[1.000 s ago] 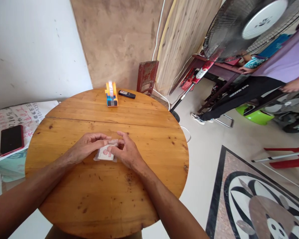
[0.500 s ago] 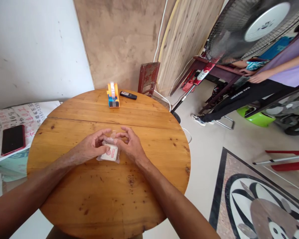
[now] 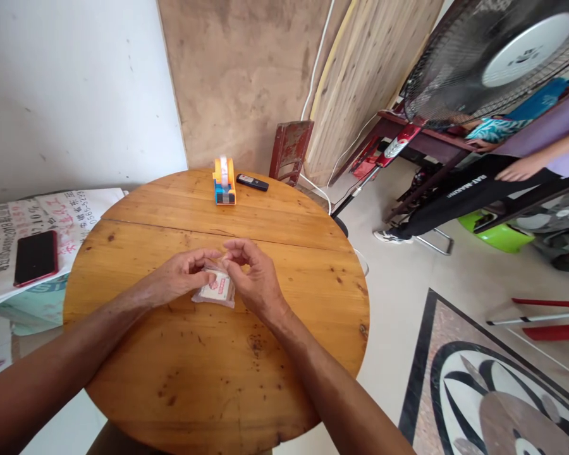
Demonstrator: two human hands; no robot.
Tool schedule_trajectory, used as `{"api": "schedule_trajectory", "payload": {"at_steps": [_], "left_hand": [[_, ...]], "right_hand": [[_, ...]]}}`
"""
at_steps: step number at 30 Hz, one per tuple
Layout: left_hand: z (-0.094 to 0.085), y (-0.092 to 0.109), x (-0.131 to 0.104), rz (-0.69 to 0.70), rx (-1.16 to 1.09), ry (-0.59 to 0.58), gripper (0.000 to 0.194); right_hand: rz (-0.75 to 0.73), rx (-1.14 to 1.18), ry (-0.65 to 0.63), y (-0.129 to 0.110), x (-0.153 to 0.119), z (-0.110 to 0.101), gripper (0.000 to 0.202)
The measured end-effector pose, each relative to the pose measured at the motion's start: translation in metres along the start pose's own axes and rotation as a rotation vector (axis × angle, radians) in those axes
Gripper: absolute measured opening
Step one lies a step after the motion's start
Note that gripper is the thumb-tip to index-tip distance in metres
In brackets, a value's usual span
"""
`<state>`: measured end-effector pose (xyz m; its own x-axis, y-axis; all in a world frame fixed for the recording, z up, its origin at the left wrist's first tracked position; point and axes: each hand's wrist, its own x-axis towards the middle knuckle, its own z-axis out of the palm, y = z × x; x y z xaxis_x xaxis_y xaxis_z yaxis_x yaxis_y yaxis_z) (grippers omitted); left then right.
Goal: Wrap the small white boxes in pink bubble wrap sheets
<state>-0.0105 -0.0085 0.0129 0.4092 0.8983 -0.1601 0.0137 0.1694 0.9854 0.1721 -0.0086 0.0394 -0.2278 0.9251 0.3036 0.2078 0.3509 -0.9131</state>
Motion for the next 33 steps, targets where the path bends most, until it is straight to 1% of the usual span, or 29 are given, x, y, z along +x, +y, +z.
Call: {"api": "schedule_trajectory", "payload": {"at_steps": [2,5,7,9,11,13,16,22,26,30,33], "left_hand": [[-0.001,0.001,-0.001,-0.003,0.033,0.021,0.045],[-0.001,0.004,-0.002,0.012,0.099,0.001,0.03],[-0.001,0.005,-0.003,0.012,0.098,-0.018,0.026],[-0.001,0.006,-0.003,0.004,0.078,-0.02,0.025],[-0.002,0.006,-0.003,0.003,0.074,-0.02,0.023],[-0.002,0.007,-0.004,0.0,0.093,-0.013,0.021],[-0.002,0.01,-0.005,-0.01,0.12,0.002,0.021],[-0.001,0.01,-0.004,-0.039,0.119,0.037,0.025],[-0.001,0.011,-0.004,-0.043,0.129,0.042,0.026],[0.0,0.013,-0.005,-0.04,0.143,0.043,0.022],[0.0,0.013,-0.005,-0.044,0.139,0.036,0.023]], "right_hand": [[-0.067,-0.08,0.008,0.001,-0.01,0.001,0.019],[-0.185,-0.237,0.037,0.005,-0.02,0.002,0.02],[-0.302,-0.378,0.033,0.008,-0.024,0.003,0.021],[-0.417,-0.505,-0.001,0.01,-0.027,0.004,0.021],[-0.492,-0.587,-0.033,0.011,-0.029,0.004,0.023],[-0.536,-0.626,-0.037,0.011,-0.032,0.004,0.027],[-0.558,-0.663,-0.045,0.011,-0.034,0.004,0.032],[-0.582,-0.748,-0.117,0.01,-0.038,0.001,0.04],[-0.611,-0.724,-0.136,0.009,-0.039,-0.002,0.052],[-0.546,-0.638,-0.092,0.011,-0.037,-0.001,0.059],[-0.472,-0.535,-0.042,0.013,-0.036,0.0,0.053]]}}
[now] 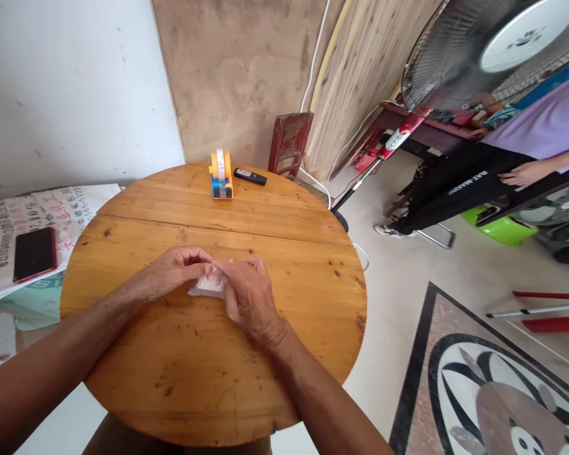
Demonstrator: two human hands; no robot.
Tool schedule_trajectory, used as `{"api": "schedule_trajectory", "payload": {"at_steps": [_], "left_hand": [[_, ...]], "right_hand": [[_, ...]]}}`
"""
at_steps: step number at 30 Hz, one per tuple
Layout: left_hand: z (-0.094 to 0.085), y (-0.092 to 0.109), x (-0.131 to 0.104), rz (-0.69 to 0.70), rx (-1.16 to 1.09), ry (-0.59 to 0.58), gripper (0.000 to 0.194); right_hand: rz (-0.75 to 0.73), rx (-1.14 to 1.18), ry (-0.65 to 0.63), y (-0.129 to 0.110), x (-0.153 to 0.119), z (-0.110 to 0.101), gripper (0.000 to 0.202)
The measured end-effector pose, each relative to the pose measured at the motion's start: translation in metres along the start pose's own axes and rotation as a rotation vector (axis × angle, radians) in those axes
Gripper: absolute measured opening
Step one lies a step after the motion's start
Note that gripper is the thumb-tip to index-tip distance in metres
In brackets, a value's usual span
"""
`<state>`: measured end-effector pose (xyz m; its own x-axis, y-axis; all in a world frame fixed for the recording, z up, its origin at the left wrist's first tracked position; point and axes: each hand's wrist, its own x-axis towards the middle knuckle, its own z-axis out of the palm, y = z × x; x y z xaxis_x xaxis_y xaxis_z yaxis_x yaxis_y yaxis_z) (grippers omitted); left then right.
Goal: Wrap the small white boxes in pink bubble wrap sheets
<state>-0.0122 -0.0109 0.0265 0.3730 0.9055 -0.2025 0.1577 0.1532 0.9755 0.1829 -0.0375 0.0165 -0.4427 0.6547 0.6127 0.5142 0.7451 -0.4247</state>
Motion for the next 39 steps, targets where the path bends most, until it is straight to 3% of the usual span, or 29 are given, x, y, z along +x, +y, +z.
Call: {"api": "schedule_trajectory", "payload": {"at_steps": [9,18,25,33,39], "left_hand": [[0.0,-0.006,0.002,0.013,0.011,0.018,0.024],[-0.001,-0.003,0.001,0.012,0.009,0.016,0.027],[-0.001,-0.006,0.001,0.022,0.038,0.027,0.026],[0.0,-0.002,0.001,0.003,0.027,0.026,0.028],[0.0,-0.003,0.002,-0.009,0.043,0.018,0.03]], "right_hand": [[0.222,0.113,0.159,0.001,0.004,-0.004,0.028],[0.054,0.028,0.059,0.008,0.003,0.0,0.039],[-0.112,-0.2,-0.038,0.003,0.004,-0.002,0.046],[-0.02,-0.015,0.062,0.011,0.002,0.005,0.04],[-0.032,-0.01,0.054,0.012,0.002,0.004,0.04]]}}
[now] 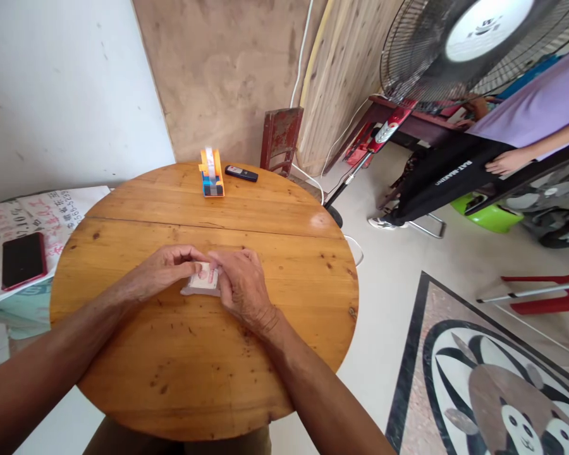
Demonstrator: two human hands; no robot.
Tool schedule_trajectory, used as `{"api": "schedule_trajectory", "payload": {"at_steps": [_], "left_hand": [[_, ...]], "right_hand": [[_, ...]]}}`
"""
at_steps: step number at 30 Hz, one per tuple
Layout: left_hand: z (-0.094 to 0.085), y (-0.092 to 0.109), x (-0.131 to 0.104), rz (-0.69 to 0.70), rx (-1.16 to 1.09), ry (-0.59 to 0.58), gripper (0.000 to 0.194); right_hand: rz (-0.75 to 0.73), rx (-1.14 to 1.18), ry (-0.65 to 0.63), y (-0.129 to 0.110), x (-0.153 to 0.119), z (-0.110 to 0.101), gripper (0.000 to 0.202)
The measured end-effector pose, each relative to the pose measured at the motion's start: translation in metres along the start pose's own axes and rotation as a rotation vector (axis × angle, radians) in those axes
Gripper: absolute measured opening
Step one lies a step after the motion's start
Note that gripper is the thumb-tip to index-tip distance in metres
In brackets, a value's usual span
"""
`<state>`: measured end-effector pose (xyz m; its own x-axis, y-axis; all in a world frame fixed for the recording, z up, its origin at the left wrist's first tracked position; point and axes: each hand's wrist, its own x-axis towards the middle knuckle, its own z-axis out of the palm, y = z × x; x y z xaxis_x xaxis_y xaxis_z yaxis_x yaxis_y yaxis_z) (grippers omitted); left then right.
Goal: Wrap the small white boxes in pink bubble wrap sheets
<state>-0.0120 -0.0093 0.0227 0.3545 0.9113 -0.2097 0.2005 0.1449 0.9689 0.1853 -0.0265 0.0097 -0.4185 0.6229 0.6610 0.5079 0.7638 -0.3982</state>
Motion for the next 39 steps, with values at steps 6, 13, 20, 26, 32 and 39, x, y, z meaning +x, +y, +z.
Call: {"api": "schedule_trajectory", "payload": {"at_steps": [6,13,20,26,32,39], "left_hand": [[-0.002,-0.004,0.0,0.013,0.007,-0.009,0.029],[-0.002,-0.004,0.001,0.028,0.021,-0.007,0.027],[-0.002,-0.005,0.0,0.022,-0.02,-0.021,0.024],[-0.001,-0.001,-0.001,0.002,-0.008,-0.017,0.02],[-0.002,0.001,-0.003,0.026,0.001,-0.017,0.022],[-0.001,0.004,-0.003,0.024,-0.013,-0.023,0.022]], "right_hand": [[-0.004,-0.003,-0.005,0.001,0.0,-0.001,0.041],[-0.007,-0.013,0.011,-0.001,-0.001,-0.001,0.04],[-0.045,-0.037,-0.022,-0.002,0.0,-0.001,0.05],[-0.118,-0.125,-0.072,-0.003,0.001,-0.002,0.06],[-0.122,-0.104,-0.06,-0.004,0.0,-0.001,0.063],[-0.089,-0.064,-0.063,-0.004,0.0,0.001,0.059]]}}
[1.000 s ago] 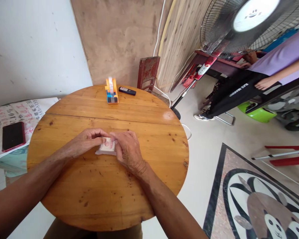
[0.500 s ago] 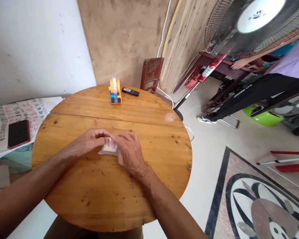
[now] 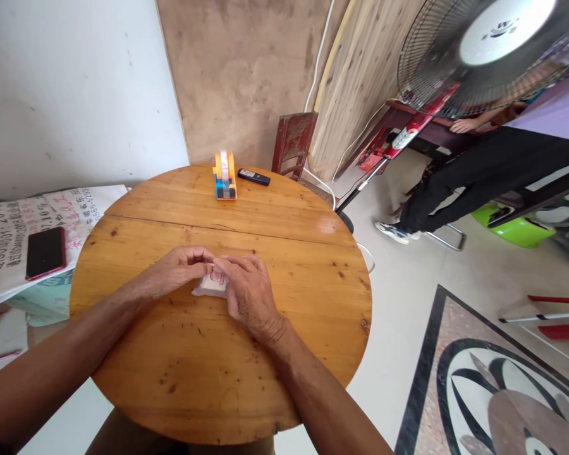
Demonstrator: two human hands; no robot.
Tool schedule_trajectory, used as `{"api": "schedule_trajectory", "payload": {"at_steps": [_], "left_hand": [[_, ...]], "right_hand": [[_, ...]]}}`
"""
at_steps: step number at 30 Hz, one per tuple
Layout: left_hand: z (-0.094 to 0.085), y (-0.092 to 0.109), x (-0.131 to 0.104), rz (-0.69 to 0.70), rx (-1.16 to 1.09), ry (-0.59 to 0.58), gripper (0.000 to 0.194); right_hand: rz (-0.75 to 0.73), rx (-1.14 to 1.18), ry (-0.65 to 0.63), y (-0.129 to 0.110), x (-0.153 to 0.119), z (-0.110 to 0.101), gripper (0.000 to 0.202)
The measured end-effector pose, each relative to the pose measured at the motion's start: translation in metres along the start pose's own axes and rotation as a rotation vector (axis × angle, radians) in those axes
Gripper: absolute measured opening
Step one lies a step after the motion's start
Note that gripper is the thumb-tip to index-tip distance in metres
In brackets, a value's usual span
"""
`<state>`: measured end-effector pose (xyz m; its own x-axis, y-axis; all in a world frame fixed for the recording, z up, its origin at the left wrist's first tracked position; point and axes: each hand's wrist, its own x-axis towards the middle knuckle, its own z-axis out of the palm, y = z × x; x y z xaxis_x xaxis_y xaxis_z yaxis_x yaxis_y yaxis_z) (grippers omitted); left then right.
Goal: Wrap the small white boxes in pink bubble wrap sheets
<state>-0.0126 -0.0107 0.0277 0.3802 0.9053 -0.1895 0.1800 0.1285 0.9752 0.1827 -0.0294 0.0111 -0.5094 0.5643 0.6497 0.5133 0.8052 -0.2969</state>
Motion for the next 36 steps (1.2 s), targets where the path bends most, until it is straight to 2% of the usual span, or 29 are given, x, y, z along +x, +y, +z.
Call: {"api": "schedule_trajectory", "payload": {"at_steps": [4,7,9,12,16,23,36], "left_hand": [[-0.001,-0.006,0.002,0.013,0.002,0.001,0.023],[-0.001,-0.007,0.003,-0.002,-0.004,0.006,0.022],[-0.001,-0.006,0.003,-0.01,-0.009,0.006,0.022],[-0.001,-0.003,0.002,-0.026,-0.022,-0.001,0.021],[-0.001,-0.004,0.0,-0.015,-0.016,-0.012,0.02],[0.0,-0.003,-0.001,-0.004,-0.004,-0.014,0.022],[0.0,-0.01,0.001,0.036,-0.002,-0.031,0.022]], "right_hand": [[0.116,0.105,0.022,0.0,0.002,-0.011,0.04],[0.129,0.172,-0.052,0.001,0.005,-0.025,0.03],[0.11,0.171,-0.119,0.002,0.007,-0.031,0.033],[0.083,0.124,-0.158,0.003,0.008,-0.031,0.034],[0.046,0.044,-0.147,0.001,0.008,-0.023,0.024],[0.108,0.038,-0.025,0.0,0.009,-0.014,0.012],[0.407,0.239,0.142,-0.002,0.013,-0.003,0.01]]}}
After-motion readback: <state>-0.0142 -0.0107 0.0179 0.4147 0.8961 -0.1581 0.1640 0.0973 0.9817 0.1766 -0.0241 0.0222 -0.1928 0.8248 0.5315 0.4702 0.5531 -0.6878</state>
